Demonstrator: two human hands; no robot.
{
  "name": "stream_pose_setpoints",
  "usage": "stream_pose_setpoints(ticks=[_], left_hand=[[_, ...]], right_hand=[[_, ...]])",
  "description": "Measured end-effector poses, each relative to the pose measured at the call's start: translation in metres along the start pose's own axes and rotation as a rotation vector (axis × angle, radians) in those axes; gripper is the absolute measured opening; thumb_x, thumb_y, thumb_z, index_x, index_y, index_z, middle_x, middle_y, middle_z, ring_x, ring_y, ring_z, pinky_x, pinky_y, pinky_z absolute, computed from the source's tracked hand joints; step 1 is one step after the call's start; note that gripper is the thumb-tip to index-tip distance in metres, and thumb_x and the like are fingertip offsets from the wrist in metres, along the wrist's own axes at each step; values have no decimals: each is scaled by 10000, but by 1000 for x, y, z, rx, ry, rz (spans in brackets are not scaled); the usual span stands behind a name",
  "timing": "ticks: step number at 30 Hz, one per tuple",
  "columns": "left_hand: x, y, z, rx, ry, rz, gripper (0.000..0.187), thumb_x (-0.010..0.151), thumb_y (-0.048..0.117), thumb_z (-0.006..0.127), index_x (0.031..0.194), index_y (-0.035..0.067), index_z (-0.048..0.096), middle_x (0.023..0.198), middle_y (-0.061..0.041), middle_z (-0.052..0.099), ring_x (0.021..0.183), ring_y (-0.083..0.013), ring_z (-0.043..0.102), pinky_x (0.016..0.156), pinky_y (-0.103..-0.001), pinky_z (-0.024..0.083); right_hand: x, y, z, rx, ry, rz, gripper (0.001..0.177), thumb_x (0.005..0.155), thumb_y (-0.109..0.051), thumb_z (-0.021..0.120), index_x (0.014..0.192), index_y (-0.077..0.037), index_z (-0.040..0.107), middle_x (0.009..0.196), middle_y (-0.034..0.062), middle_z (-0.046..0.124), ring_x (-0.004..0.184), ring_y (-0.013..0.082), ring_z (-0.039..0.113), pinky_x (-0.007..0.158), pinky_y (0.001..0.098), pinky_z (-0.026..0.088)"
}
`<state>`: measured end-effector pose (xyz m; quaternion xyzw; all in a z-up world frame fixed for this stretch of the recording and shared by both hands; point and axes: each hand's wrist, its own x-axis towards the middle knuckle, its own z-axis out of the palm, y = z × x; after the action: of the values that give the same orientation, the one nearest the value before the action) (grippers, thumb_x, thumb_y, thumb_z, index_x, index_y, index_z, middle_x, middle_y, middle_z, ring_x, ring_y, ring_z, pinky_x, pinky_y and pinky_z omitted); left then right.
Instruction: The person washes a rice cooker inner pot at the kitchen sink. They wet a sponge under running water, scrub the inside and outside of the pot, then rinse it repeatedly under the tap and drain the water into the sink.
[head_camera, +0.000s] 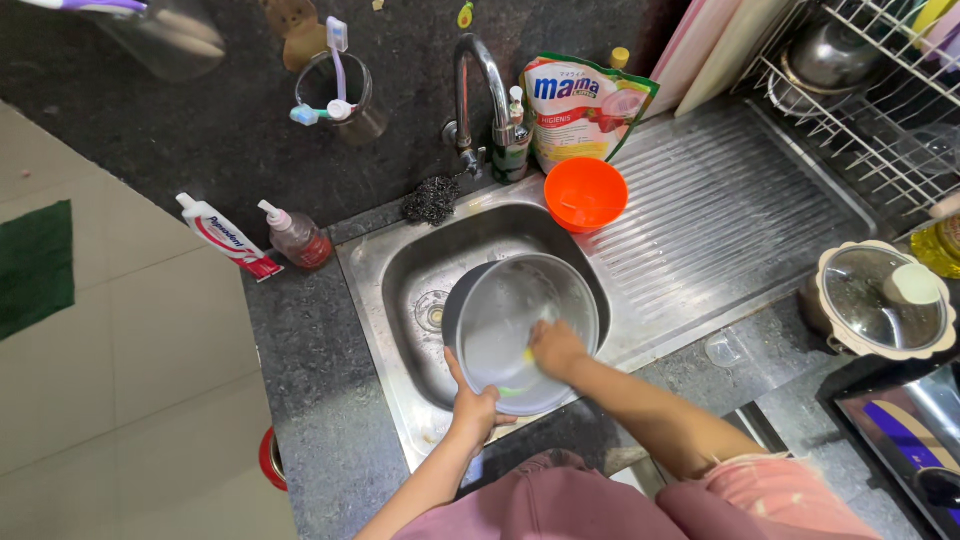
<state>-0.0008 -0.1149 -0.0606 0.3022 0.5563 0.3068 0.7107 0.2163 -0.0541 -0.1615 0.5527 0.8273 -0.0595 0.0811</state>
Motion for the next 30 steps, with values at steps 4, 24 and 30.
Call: stream_pose_setpoints(ticks=[4,24,30], left_hand=[[-9,12,4,-22,-27,-25,1066,912,-33,430,1512,484,-283,1631,-171,235,1029,-417,693,693,-471,666],[19,34,0,-69,-40,-90,1104,824,-68,471,1530,433,-213,1436,-197,429,1122,-380,616,754,-516,661],[39,14,2,-117,-146,-54,1056,821,-58,487,1536,392,-147,1403,-198,447,1065,-348,626,735,-524,677]], right_hand=[[21,24,-26,-29,493,138,188,843,-140,559,940,-42,686,1212,209,613,1120,360,585,913,476,501],[25,-6,-72,446,141,329,627,754,-74,713,1358,-110,546,1366,236,492,1220,466,536,995,494,503],[70,11,-55,501,239,472,571,798,-171,724,1343,-127,562,1428,235,443,1182,453,529,962,512,497]])
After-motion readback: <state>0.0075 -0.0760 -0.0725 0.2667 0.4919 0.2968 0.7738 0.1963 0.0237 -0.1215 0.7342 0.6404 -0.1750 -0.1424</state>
